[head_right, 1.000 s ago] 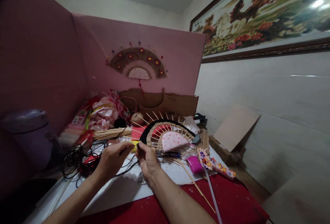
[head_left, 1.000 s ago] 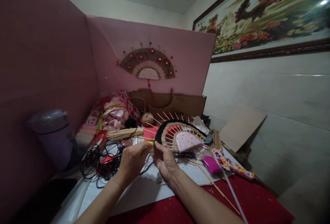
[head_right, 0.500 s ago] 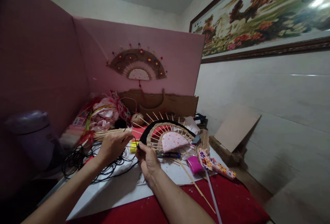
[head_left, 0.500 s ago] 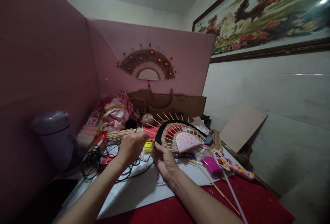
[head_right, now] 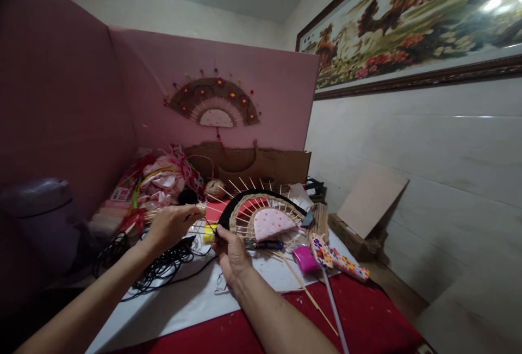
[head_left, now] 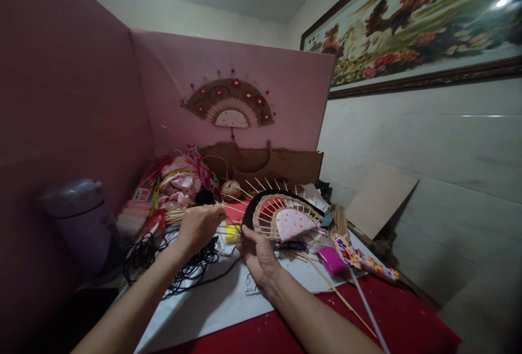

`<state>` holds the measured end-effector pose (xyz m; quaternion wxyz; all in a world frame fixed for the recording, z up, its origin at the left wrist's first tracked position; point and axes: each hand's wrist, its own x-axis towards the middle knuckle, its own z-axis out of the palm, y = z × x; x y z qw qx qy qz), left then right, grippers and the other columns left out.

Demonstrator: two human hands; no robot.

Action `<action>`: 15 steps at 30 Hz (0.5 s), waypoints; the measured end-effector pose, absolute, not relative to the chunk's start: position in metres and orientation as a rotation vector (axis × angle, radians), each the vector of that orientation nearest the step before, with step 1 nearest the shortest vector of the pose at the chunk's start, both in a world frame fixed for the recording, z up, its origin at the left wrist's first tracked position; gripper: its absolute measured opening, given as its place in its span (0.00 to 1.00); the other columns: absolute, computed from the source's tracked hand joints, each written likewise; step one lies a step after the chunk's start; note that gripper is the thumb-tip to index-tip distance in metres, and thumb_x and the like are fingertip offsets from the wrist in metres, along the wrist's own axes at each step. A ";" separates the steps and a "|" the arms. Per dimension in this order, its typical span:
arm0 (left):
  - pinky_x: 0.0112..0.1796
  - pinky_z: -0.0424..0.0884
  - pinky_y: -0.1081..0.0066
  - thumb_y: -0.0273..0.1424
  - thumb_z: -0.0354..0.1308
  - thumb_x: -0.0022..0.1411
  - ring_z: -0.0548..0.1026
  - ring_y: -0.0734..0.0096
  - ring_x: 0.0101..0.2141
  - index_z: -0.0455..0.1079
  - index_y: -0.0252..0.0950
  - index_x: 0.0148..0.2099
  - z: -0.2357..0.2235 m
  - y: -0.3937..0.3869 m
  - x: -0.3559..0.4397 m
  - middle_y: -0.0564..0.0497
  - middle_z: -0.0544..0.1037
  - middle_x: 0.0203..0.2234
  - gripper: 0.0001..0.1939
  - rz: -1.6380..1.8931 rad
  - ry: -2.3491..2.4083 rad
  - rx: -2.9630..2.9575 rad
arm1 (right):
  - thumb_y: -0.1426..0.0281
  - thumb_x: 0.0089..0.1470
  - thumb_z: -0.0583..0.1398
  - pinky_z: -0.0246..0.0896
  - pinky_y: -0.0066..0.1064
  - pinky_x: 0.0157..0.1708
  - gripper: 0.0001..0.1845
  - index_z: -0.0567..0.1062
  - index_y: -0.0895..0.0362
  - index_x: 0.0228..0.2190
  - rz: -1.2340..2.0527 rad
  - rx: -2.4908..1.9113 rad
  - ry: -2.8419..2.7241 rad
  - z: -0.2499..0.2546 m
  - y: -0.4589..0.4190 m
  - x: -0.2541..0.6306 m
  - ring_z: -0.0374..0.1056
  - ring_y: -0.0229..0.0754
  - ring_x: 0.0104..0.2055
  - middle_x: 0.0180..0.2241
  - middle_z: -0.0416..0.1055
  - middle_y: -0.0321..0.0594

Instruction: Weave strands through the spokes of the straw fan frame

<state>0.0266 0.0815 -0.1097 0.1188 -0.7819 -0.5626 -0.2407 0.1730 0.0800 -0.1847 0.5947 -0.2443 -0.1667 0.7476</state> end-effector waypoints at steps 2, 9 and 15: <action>0.26 0.58 0.73 0.36 0.51 0.57 0.72 0.70 0.25 0.74 0.40 0.33 -0.112 0.082 0.020 0.51 0.77 0.23 0.11 -0.838 -1.714 -2.329 | 0.76 0.36 0.67 0.58 0.19 0.17 0.08 0.72 0.62 0.23 1.743 -0.569 -0.384 -0.184 0.080 0.173 0.64 0.30 0.19 0.19 0.70 0.35; 0.24 0.60 0.75 0.37 0.50 0.56 0.68 0.73 0.20 0.72 0.36 0.28 -0.136 0.088 -0.003 0.54 0.72 0.16 0.13 -1.250 -1.848 -2.485 | 0.77 0.37 0.66 0.59 0.19 0.17 0.08 0.72 0.62 0.23 1.747 -0.586 -0.367 -0.181 0.078 0.173 0.64 0.30 0.19 0.20 0.71 0.35; 0.25 0.61 0.74 0.36 0.51 0.53 0.70 0.70 0.21 0.73 0.36 0.27 -0.150 0.091 0.001 0.53 0.73 0.16 0.13 -1.133 -2.003 -2.486 | 0.77 0.36 0.67 0.58 0.19 0.17 0.08 0.72 0.61 0.22 1.749 -0.565 -0.349 -0.182 0.077 0.173 0.64 0.30 0.20 0.20 0.71 0.34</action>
